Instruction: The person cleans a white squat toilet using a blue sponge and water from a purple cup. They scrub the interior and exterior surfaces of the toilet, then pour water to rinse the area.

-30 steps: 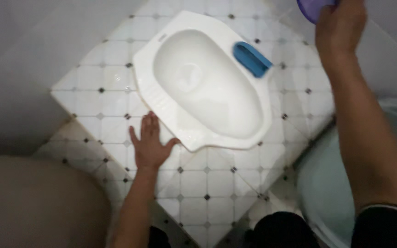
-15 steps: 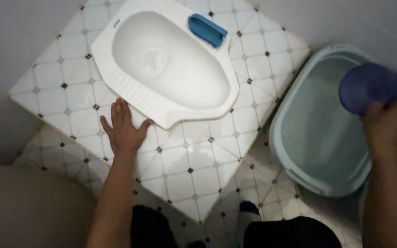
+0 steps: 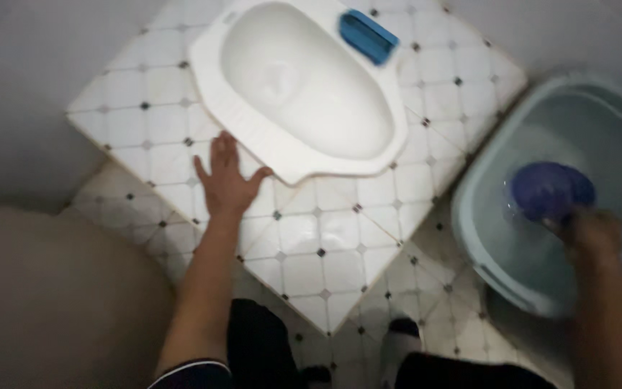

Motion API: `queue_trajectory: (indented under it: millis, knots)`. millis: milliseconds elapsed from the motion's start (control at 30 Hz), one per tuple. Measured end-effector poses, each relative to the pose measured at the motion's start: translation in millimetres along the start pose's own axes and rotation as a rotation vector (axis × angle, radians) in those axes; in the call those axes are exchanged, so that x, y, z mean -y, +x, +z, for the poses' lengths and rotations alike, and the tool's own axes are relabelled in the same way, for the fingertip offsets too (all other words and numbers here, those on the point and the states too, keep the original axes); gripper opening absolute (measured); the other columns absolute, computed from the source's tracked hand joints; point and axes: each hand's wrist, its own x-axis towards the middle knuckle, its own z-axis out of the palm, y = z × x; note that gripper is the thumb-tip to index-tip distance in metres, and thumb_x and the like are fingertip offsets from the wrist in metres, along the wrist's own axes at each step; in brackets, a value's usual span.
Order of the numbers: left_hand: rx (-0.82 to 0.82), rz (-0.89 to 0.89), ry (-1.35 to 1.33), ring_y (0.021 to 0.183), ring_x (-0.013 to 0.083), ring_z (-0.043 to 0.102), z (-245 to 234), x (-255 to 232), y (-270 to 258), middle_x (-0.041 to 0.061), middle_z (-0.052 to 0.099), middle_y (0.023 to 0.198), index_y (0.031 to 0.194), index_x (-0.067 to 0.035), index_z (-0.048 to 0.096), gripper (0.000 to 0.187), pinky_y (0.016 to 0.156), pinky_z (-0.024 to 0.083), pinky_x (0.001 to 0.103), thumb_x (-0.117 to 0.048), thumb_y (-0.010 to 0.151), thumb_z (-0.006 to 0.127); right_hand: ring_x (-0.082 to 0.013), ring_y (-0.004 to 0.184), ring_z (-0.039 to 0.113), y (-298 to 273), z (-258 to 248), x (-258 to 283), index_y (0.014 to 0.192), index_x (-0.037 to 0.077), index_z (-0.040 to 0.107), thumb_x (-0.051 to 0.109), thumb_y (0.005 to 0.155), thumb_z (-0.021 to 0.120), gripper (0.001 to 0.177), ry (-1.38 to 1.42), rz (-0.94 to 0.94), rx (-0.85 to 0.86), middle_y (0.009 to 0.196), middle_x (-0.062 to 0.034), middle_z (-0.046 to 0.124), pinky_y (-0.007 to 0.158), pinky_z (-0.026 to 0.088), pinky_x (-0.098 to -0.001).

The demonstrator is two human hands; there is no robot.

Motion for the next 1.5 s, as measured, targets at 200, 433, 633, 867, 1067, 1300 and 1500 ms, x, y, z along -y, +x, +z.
queue_trajectory:
  millis: [200, 433, 633, 867, 1067, 1300, 1500]
  knots:
    - [-0.015, -0.011, -0.029, 0.157, 0.0205, 0.010, -6.9, -2.8, -0.1, 0.006, 0.014, 0.171, 0.163, -0.007, 0.016, 0.114, 0.123, 0.000, 0.059, -0.087, 0.085, 0.039, -0.0271, 0.090, 0.071, 36.3, -32.0, -21.6, 0.121, -0.005, 0.065, 0.030, 0.111, 0.072, 0.037, -0.905, -1.092, -0.044, 0.102, -0.0191, 0.070, 0.083, 0.058, -0.0345]
    - [-0.060, -0.009, -0.030, 0.157, 0.0208, 0.012, -6.4, -4.5, -3.8, 0.007, 0.016, 0.171, 0.162, -0.005, 0.019, 0.114, 0.124, 0.001, 0.059, -0.087, 0.086, 0.041, -0.0220, 0.101, 0.071, 71.4, 49.1, 76.1, 0.126, -0.005, 0.062, 0.021, 0.114, 0.063, 0.029, 0.155, -0.403, 0.447, 0.114, -0.0157, 0.069, 0.088, 0.059, -0.0269]
    - [-0.034, -0.017, -0.091, 0.157, 0.0206, 0.011, -12.4, -2.9, -1.2, 0.005, 0.016, 0.171, 0.162, -0.007, 0.020, 0.114, 0.123, 0.000, 0.059, -0.086, 0.083, 0.043, -0.0163, 0.107, 0.072, 17.5, 178.0, 192.7, 0.127, -0.006, 0.061, 0.015, 0.114, 0.056, 0.025, 0.367, -0.258, 0.793, 0.119, -0.0127, 0.069, 0.091, 0.061, -0.0205]
    - [0.012, -0.040, -0.049, 0.158, 0.0188, 0.009, -15.6, -3.6, -1.5, 0.004, 0.013, 0.171, 0.162, -0.009, 0.018, 0.114, 0.123, -0.003, 0.059, -0.088, 0.083, 0.041, -0.0242, 0.093, 0.070, -131.3, 283.6, 222.2, 0.114, -0.007, 0.058, 0.004, 0.106, 0.051, 0.015, 0.415, -0.149, 1.013, 0.109, -0.0174, 0.068, 0.086, 0.062, -0.0301]
    - [0.000, -0.009, -0.085, 0.159, 0.0210, 0.009, -4.9, -0.7, -7.8, 0.005, 0.012, 0.173, 0.164, -0.009, 0.015, 0.110, 0.124, -0.003, 0.061, -0.085, 0.089, 0.040, -0.0271, 0.087, 0.069, -213.9, 270.5, 191.5, 0.101, 0.001, 0.049, 0.002, 0.099, 0.050, 0.003, 0.204, -0.112, 1.017, 0.101, -0.0179, 0.064, 0.085, 0.063, -0.0390]
    - [-0.065, -0.135, -0.088, 0.159, 0.0286, 0.006, -18.8, 61.9, -33.0, 0.007, 0.014, 0.172, 0.164, -0.010, 0.018, 0.093, 0.120, 0.003, 0.071, -0.066, 0.097, 0.051, -0.0246, 0.080, 0.066, -216.0, 211.2, 108.0, 0.097, 0.002, 0.047, 0.007, 0.098, 0.054, 0.009, 0.011, -0.025, 0.861, 0.095, -0.0103, 0.055, 0.075, 0.064, -0.0397]
    - [-0.121, -0.539, -0.430, 0.153, 0.0391, 0.015, -10.0, 117.7, -74.8, 0.012, 0.022, 0.169, 0.159, -0.010, 0.024, 0.083, 0.113, 0.021, 0.070, -0.044, 0.095, 0.064, -0.0302, 0.072, 0.067, -207.2, 165.2, 47.8, 0.099, -0.002, 0.052, 0.007, 0.096, 0.059, 0.012, -0.321, -0.015, 0.752, 0.088, -0.0191, 0.063, 0.065, 0.053, -0.0384]
